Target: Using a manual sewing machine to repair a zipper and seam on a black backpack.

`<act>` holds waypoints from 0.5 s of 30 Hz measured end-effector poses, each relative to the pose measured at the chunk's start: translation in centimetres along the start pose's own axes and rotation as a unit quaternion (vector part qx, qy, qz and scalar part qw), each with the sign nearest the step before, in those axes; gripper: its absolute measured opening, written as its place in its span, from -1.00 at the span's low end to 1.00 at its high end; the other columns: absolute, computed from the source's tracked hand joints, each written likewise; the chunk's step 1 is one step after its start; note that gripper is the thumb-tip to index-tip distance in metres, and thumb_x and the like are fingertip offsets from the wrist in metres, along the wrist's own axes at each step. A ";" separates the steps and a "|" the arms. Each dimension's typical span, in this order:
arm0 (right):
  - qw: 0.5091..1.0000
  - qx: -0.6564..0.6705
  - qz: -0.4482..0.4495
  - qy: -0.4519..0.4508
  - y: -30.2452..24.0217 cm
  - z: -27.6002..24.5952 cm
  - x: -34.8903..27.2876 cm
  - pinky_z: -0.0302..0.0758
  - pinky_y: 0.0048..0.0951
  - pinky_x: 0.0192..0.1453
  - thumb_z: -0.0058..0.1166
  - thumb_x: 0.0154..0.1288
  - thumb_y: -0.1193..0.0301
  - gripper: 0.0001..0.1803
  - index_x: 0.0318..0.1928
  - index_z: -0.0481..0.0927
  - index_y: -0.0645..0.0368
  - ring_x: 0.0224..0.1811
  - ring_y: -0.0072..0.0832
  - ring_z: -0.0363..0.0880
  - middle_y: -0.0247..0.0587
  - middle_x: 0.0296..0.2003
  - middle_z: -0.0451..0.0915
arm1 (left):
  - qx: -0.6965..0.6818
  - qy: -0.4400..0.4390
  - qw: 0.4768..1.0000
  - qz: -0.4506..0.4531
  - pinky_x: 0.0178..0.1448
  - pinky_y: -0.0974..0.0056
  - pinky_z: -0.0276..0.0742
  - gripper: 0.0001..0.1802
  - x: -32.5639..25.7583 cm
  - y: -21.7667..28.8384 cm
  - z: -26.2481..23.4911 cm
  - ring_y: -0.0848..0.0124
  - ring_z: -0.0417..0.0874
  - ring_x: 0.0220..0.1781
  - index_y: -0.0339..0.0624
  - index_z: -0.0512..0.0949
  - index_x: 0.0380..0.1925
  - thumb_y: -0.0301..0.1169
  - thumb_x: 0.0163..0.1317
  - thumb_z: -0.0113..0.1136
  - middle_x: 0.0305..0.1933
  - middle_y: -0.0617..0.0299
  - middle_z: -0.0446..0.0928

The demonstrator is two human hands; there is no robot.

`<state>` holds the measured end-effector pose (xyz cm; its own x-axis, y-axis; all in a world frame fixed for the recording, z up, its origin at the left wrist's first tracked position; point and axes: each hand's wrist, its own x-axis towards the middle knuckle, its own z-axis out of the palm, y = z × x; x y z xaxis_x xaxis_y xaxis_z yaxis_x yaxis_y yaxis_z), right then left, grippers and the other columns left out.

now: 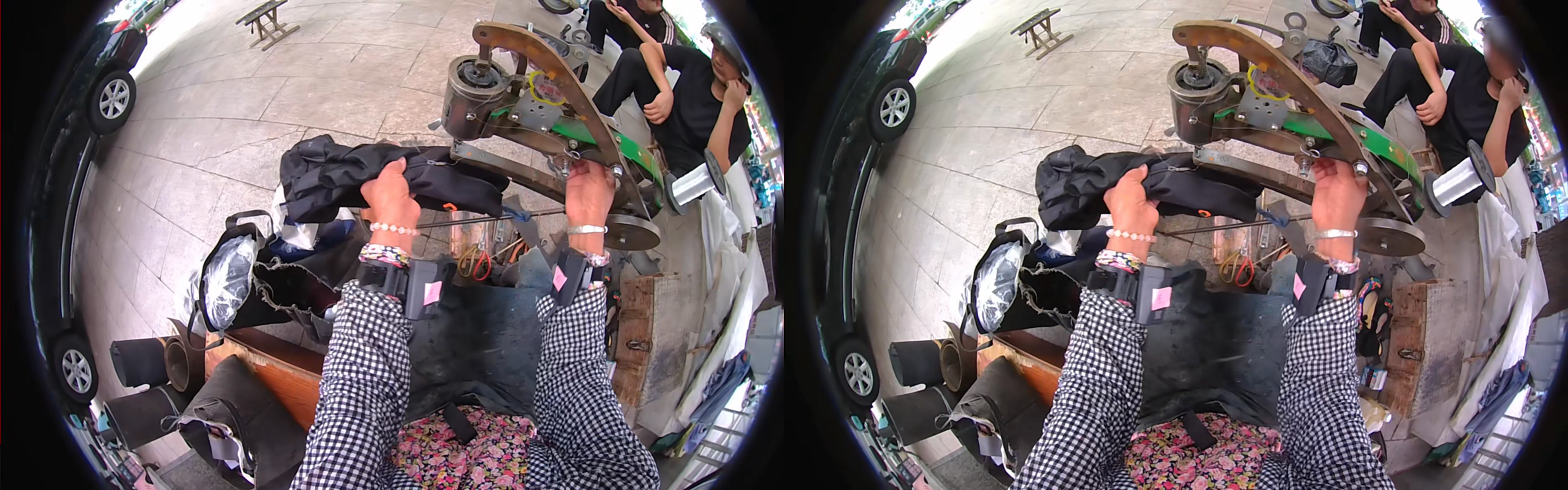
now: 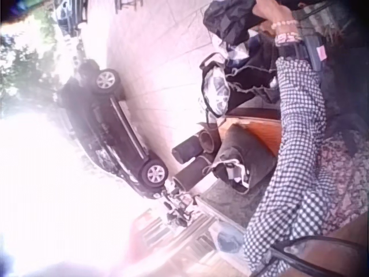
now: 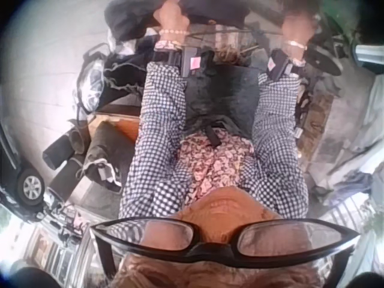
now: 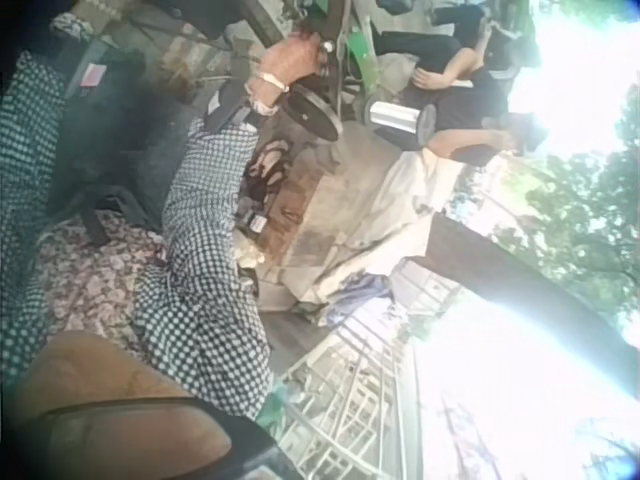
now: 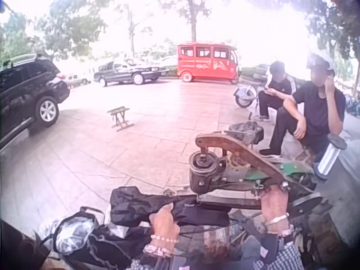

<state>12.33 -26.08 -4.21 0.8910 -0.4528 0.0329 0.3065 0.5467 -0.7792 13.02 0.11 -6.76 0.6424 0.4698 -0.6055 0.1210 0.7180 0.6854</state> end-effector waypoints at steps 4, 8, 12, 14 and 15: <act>0.956 -0.207 -0.205 0.020 0.0 -0.3 0.8 0.44 -0.43 -0.47 -0.08 0.10 0.54 -0.87 -0.48 0.55 0.26 -0.60 -0.43 0.52 -0.16 -0.59 0.56 | 0.017 -0.039 0.999 0.005 -0.42 0.22 0.53 -0.79 -0.3 -2.5 1.3 0.30 0.56 -0.45 -0.36 0.43 -0.36 -0.59 -0.07 0.15 -0.37 0.12 0.49; 0.794 -0.524 -0.303 0.054 0.0 -1.2 0.6 0.45 -0.40 -0.45 -0.05 0.06 0.42 -0.74 -0.64 0.57 0.33 -0.64 -0.34 0.55 -0.16 -0.71 0.54 | 0.013 -0.053 0.998 -0.020 -0.42 0.22 0.53 -0.76 -0.2 -2.9 1.1 0.29 0.56 -0.44 -0.35 0.42 -0.33 -0.59 -0.08 0.16 -0.36 0.12 0.48; 0.485 -0.782 -0.388 0.061 -0.9 -1.7 1.7 0.45 -0.31 -0.50 -0.01 -0.01 0.35 -0.71 -0.72 0.54 0.29 -0.66 -0.20 0.52 -0.05 -0.74 0.49 | -0.017 -0.073 0.997 -0.030 -0.46 0.23 0.52 -0.80 -0.3 -4.2 1.3 0.32 0.56 -0.45 -0.37 0.44 -0.39 -0.61 -0.09 0.16 -0.39 0.13 0.49; 0.492 -0.766 -0.404 0.090 -0.7 -1.5 2.0 0.44 -0.22 -0.53 0.01 -0.09 0.31 -0.71 -0.76 0.52 0.25 -0.67 -0.09 0.48 0.03 -0.75 0.46 | -0.011 -0.077 0.997 -0.019 -0.47 0.24 0.50 -0.82 0.2 -5.0 1.7 0.33 0.55 -0.46 -0.36 0.45 -0.42 -0.62 -0.10 0.16 -0.41 0.15 0.49; 0.489 -0.767 -0.406 0.090 -0.7 -1.4 2.0 0.44 -0.22 -0.53 0.01 -0.09 0.31 -0.71 -0.76 0.52 0.25 -0.67 -0.09 0.48 0.03 -0.75 0.46 | -0.003 -0.080 0.997 -0.006 -0.48 0.26 0.48 -0.84 0.4 -5.5 1.9 0.35 0.55 -0.47 -0.36 0.45 -0.45 -0.63 -0.10 0.16 -0.43 0.17 0.49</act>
<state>13.43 -28.37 -4.52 0.5984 -0.2123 0.7725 -0.1994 -0.9734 -0.1131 14.03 -4.57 -10.00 0.7536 0.3733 -0.5411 0.1247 0.7270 0.6752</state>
